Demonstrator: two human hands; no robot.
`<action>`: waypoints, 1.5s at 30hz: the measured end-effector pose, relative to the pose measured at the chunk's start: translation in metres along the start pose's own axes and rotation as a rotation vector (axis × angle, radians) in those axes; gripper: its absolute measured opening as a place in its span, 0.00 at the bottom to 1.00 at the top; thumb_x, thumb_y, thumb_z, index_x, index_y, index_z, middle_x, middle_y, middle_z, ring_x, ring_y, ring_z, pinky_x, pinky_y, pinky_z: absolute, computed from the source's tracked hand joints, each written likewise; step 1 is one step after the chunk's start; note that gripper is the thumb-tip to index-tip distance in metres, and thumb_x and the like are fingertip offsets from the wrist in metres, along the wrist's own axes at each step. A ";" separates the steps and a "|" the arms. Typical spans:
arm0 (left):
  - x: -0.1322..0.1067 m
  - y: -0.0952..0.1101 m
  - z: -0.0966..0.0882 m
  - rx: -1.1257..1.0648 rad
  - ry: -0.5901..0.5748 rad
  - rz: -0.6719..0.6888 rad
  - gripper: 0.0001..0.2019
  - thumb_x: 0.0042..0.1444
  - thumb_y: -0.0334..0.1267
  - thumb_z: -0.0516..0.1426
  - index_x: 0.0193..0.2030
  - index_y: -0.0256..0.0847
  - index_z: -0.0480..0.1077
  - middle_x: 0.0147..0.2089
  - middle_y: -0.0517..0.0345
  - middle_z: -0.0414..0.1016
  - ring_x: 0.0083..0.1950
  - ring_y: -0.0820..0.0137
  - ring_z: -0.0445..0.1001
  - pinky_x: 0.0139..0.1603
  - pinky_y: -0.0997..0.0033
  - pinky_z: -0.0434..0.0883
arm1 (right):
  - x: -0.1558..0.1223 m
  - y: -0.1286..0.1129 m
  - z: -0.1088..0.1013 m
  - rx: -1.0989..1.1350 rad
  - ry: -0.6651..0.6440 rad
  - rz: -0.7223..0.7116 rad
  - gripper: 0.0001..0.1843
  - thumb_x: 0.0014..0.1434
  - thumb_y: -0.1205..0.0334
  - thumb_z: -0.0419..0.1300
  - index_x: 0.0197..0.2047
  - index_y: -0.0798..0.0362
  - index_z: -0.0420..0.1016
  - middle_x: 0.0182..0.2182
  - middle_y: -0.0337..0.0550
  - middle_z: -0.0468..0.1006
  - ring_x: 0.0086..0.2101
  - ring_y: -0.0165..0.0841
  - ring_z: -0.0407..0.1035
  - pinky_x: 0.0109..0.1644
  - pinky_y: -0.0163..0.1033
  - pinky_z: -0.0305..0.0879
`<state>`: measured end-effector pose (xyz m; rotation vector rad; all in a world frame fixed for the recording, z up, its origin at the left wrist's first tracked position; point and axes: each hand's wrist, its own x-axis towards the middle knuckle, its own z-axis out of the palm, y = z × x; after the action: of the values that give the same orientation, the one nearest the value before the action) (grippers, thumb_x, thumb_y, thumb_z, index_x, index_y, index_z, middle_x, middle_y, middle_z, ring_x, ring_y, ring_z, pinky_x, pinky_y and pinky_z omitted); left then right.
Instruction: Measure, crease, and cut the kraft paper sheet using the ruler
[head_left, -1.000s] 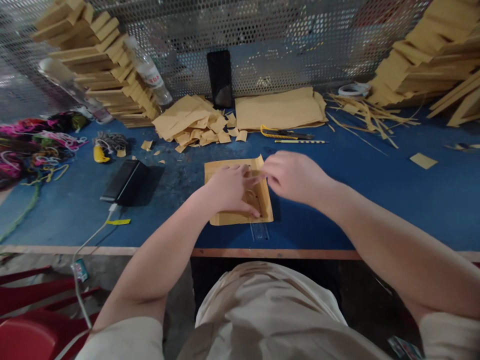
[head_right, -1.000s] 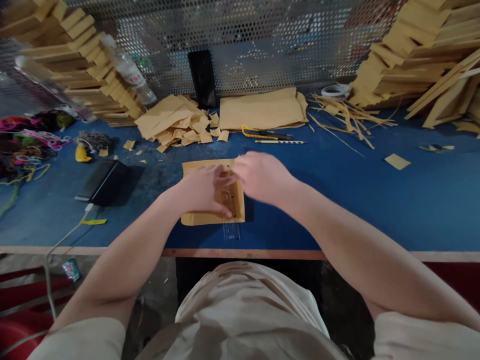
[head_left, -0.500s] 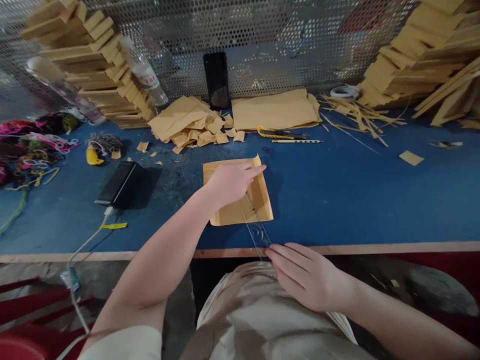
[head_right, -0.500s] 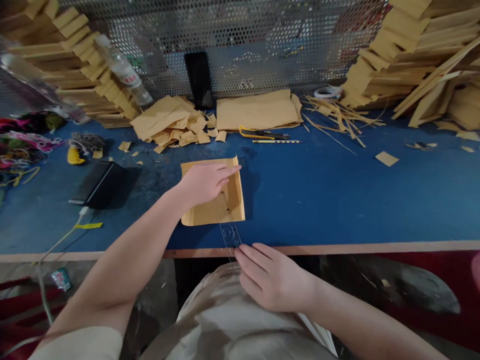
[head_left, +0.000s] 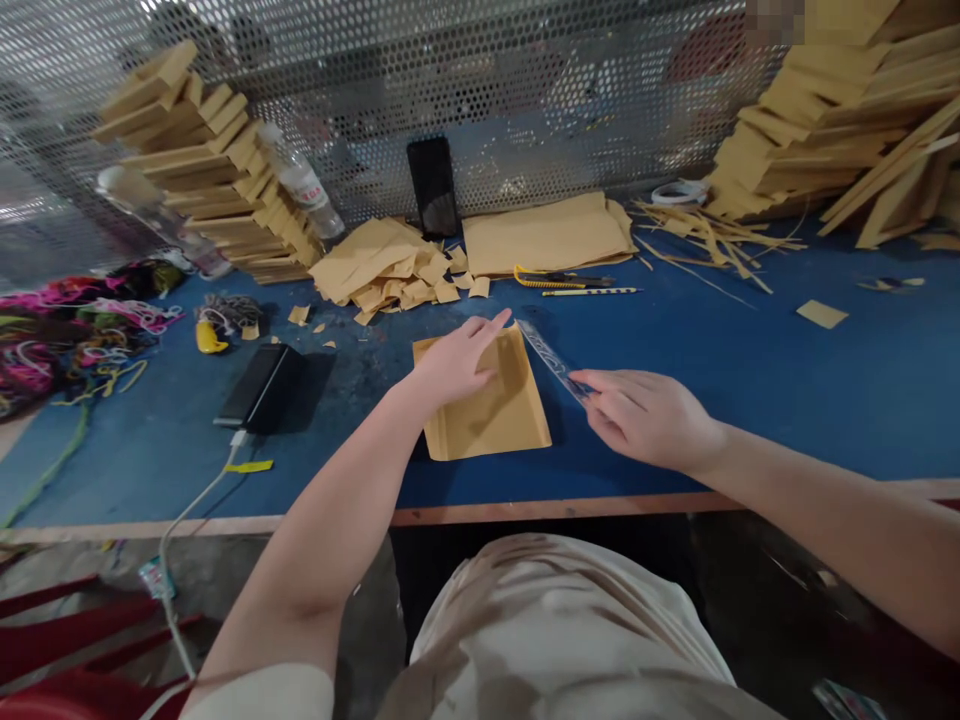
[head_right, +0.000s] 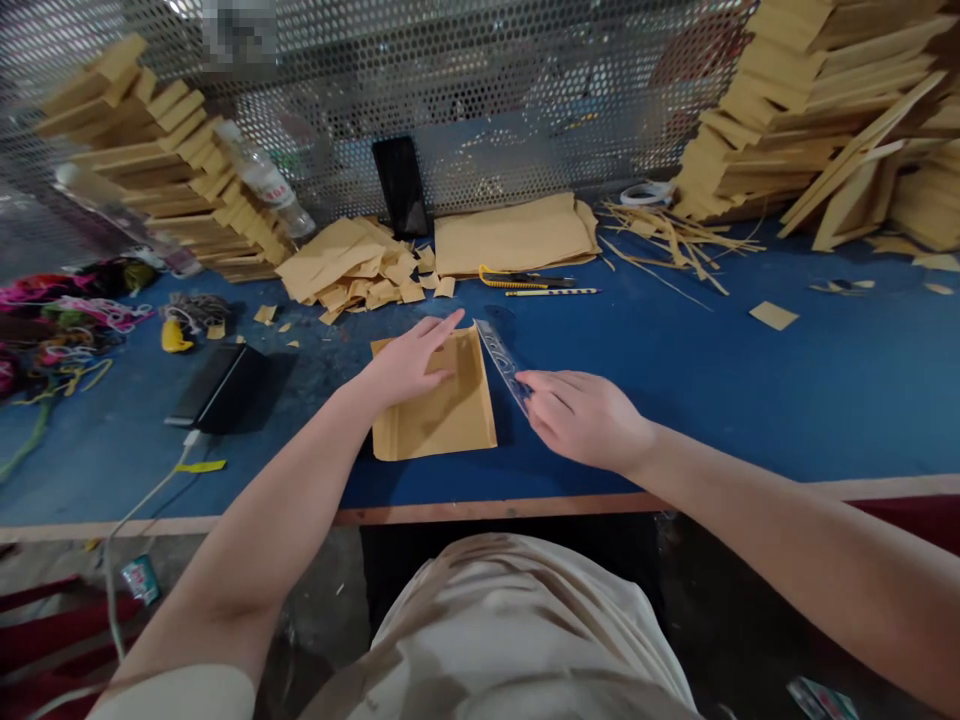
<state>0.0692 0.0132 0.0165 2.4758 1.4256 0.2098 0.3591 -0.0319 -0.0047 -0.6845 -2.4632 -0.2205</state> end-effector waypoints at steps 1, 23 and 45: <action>0.000 -0.001 0.001 0.000 -0.002 0.029 0.41 0.63 0.39 0.57 0.79 0.45 0.43 0.68 0.46 0.62 0.64 0.60 0.70 0.61 0.64 0.69 | 0.001 0.001 0.005 0.029 0.002 -0.014 0.09 0.64 0.69 0.57 0.33 0.51 0.75 0.48 0.55 0.84 0.44 0.42 0.82 0.47 0.47 0.82; -0.002 0.008 0.002 0.187 -0.029 0.093 0.21 0.70 0.41 0.51 0.65 0.42 0.72 0.65 0.47 0.67 0.64 0.57 0.69 0.67 0.55 0.66 | 0.019 -0.018 0.023 0.262 -0.181 -0.110 0.13 0.64 0.58 0.63 0.43 0.60 0.79 0.53 0.66 0.80 0.52 0.51 0.77 0.55 0.56 0.76; -0.008 0.024 -0.007 0.177 -0.297 -0.031 0.61 0.48 0.72 0.63 0.76 0.29 0.52 0.80 0.38 0.45 0.79 0.49 0.52 0.74 0.61 0.59 | 0.088 0.067 0.051 -0.006 -0.327 0.255 0.10 0.63 0.63 0.58 0.43 0.57 0.80 0.43 0.54 0.82 0.45 0.46 0.74 0.50 0.48 0.70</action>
<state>0.0826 -0.0041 0.0309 2.4873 1.4051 -0.2918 0.3074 0.0776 0.0034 -1.1026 -2.6442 -0.0169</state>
